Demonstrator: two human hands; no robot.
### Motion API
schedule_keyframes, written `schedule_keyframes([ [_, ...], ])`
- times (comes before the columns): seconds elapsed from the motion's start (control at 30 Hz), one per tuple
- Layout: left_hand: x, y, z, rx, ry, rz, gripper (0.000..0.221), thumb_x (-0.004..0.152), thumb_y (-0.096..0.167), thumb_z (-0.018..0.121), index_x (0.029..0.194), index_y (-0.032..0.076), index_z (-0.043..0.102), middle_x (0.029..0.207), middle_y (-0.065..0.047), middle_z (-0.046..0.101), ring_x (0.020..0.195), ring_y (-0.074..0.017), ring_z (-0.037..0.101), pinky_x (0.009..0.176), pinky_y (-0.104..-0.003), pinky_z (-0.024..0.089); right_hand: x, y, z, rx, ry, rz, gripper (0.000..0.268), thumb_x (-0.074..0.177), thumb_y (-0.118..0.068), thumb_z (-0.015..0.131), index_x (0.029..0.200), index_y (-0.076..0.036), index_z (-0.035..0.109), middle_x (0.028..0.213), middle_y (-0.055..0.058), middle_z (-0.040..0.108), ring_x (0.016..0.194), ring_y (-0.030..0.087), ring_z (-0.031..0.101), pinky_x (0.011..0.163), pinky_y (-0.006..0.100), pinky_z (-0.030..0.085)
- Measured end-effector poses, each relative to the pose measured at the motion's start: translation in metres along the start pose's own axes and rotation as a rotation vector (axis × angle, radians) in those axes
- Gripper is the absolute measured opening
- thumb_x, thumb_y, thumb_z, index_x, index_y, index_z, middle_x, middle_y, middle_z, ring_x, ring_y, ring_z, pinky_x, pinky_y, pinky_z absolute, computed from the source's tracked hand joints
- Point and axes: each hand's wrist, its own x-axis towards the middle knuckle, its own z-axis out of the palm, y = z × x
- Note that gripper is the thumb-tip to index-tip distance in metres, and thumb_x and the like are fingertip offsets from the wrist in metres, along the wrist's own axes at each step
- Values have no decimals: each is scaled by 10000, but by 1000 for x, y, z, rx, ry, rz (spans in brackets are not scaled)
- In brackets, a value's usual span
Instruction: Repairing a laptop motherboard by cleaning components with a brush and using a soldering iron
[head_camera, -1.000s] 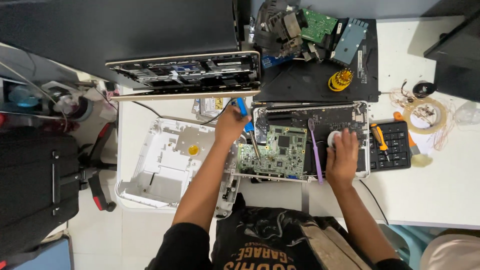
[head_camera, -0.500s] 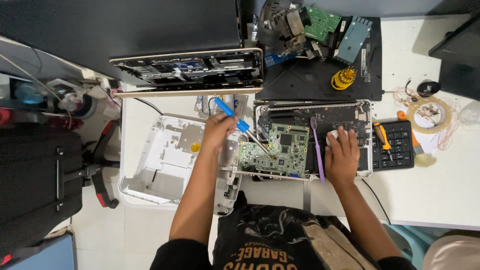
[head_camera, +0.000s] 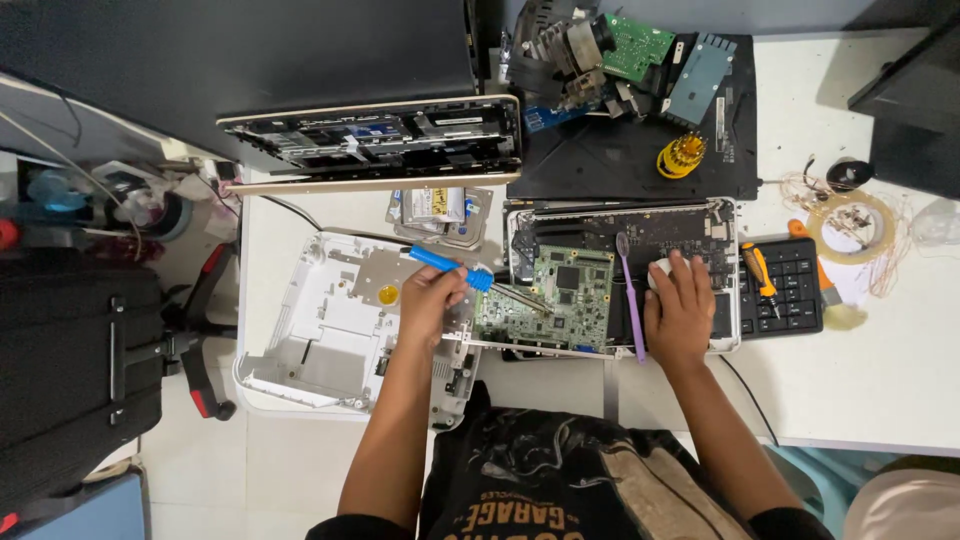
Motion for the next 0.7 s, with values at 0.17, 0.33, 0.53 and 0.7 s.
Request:
schedule_keyframes([
  [0.17,-1,-3,-3,1,22,5,318,805,168,866,1040,-5,740,787,-93,719,703,-155,741,665,-234,638,2,-3,-3,13,-10,10,423,972,-221,701,1392,-275,688,1568,-14,561,1514,293,414,1212,434,335],
  [0.33,4,-11,-8,2,26,16,281,816,154,857,1019,2,735,766,-93,719,690,-151,743,660,-229,638,3,-5,-6,66,-10,17,408,994,-198,697,1395,-267,685,1570,-5,546,1516,308,398,1213,454,332],
  [0.53,-5,-7,-10,69,31,47,290,824,160,849,1035,-8,743,797,-114,733,717,-172,754,685,-261,644,4,-2,-5,76,7,-27,326,1035,-157,656,1332,-270,732,1528,41,586,1489,358,437,1238,458,346],
  [0.7,-14,0,-13,34,39,57,244,846,140,826,1002,-18,724,774,-108,727,706,-167,760,653,-233,642,2,5,1,118,21,-33,293,1015,-104,706,1230,-293,767,1428,48,629,1404,369,526,1211,473,414],
])
